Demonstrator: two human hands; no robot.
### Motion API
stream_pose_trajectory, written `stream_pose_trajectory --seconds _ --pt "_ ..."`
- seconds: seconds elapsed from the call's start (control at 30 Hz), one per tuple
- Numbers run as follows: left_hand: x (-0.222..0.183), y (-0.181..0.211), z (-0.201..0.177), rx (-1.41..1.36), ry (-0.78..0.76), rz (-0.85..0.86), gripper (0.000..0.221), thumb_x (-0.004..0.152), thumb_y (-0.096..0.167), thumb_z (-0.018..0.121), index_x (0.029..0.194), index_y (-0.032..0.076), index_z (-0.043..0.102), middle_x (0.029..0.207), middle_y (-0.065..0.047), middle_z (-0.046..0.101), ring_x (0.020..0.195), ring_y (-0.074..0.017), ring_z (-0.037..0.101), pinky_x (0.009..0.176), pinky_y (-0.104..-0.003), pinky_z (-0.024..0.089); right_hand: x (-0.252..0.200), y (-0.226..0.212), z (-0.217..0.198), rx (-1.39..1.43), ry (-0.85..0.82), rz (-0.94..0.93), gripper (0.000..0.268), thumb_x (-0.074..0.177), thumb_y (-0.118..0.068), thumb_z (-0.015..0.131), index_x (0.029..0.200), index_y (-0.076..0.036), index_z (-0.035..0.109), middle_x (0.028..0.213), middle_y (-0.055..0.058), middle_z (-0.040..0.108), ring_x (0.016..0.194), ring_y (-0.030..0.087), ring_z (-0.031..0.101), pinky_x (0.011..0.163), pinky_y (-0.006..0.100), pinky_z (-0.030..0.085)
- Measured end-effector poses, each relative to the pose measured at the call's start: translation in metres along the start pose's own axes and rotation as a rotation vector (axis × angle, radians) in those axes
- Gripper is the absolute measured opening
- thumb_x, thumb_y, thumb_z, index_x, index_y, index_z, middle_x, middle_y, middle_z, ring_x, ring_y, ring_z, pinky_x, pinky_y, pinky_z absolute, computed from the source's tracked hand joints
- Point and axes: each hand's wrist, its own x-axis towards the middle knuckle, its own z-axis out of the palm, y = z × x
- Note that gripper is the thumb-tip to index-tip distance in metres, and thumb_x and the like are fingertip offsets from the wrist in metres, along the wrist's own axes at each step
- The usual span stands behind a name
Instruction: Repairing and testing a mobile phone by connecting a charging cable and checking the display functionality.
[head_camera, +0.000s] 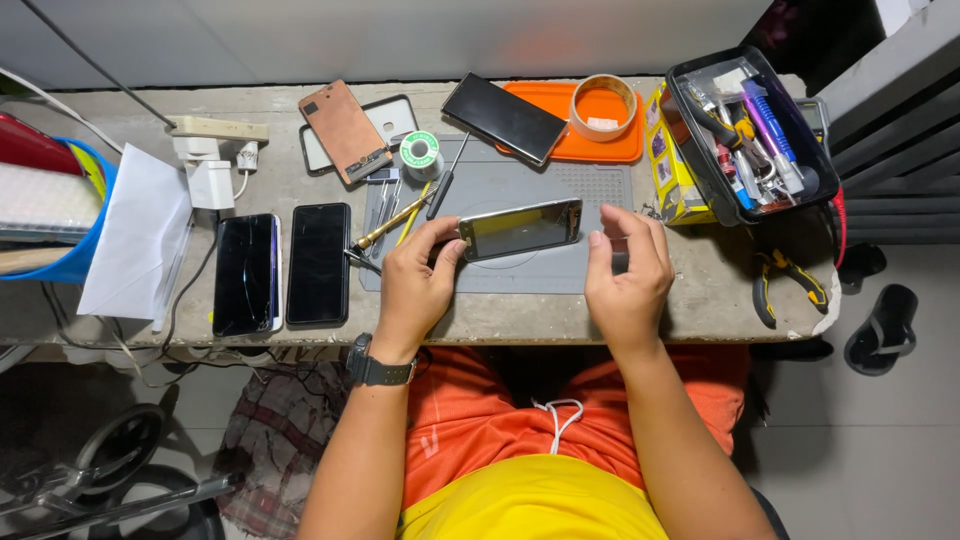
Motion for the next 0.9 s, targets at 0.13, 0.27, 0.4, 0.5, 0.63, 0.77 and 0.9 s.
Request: stream_pose_trajectory --seconds 0.13,0.27,0.4,0.5,0.63,0.77,0.9 --pt "-0.0004 0.0016 -0.0003 -0.004 -0.001 -0.007 0.023 0.108 0.009 0.082 0.131 0.015 0.085 0.105 -0.01 0.09 0.104 -0.0382 0.086 0.094 -0.049 0.066 -0.0015 0.0032 0.0008 0.014 -0.15 0.162 0.051 0.105 0.007 0.077 0.155 0.006 0.067 0.132 0.03 0.078 0.119 0.05 0.078 0.094 0.053 0.068" --pt "-0.0004 0.0015 -0.0002 0.002 0.002 -0.012 0.024 0.108 0.008 0.083 0.132 0.014 0.085 0.105 -0.011 0.09 0.104 -0.0392 0.085 0.093 -0.05 0.067 0.0014 0.0016 -0.001 -0.041 -0.218 0.111 0.051 0.103 0.0 0.08 0.153 0.006 0.07 0.127 0.03 0.08 0.119 0.051 0.077 0.094 0.055 0.067" --pt "0.0 0.0025 -0.0011 -0.007 0.005 0.007 0.023 0.108 0.008 0.082 0.13 0.014 0.085 0.105 -0.01 0.09 0.104 -0.039 0.085 0.094 -0.049 0.066 -0.0009 0.0071 -0.0013 -0.035 -0.223 0.118 0.052 0.102 -0.002 0.082 0.154 0.002 0.073 0.126 0.027 0.081 0.119 0.048 0.077 0.093 0.052 0.068" --pt "-0.0001 0.0027 -0.0011 -0.007 0.003 0.007 0.023 0.108 0.008 0.082 0.13 0.014 0.085 0.105 -0.009 0.09 0.104 -0.0388 0.085 0.094 -0.05 0.066 -0.0025 0.0096 -0.0012 -0.036 -0.222 0.12 0.052 0.102 -0.004 0.085 0.153 0.001 0.074 0.126 0.025 0.082 0.119 0.046 0.077 0.093 0.049 0.068" --pt "-0.0001 0.0009 -0.0008 -0.002 0.003 0.007 0.023 0.108 0.009 0.082 0.13 0.015 0.085 0.105 -0.008 0.09 0.105 -0.038 0.085 0.095 -0.05 0.066 -0.0025 0.0096 -0.0016 -0.04 -0.225 0.115 0.053 0.102 -0.005 0.086 0.153 0.001 0.074 0.125 0.026 0.082 0.119 0.046 0.077 0.092 0.049 0.068" --pt "-0.0001 0.0025 -0.0008 -0.01 0.003 0.004 0.023 0.108 0.008 0.082 0.129 0.015 0.085 0.105 -0.008 0.09 0.104 -0.0373 0.085 0.094 -0.049 0.066 -0.0019 0.0087 -0.0019 -0.04 -0.224 0.113 0.053 0.102 -0.005 0.086 0.153 0.001 0.074 0.126 0.026 0.082 0.12 0.046 0.077 0.092 0.049 0.068" --pt "-0.0002 0.0027 -0.0008 -0.011 0.004 0.001 0.022 0.108 0.008 0.082 0.129 0.015 0.085 0.105 -0.008 0.09 0.103 -0.0373 0.085 0.094 -0.049 0.066 -0.0017 0.0094 -0.0021 -0.035 -0.228 0.103 0.051 0.102 -0.004 0.085 0.152 0.002 0.074 0.125 0.026 0.082 0.119 0.047 0.077 0.093 0.05 0.067"
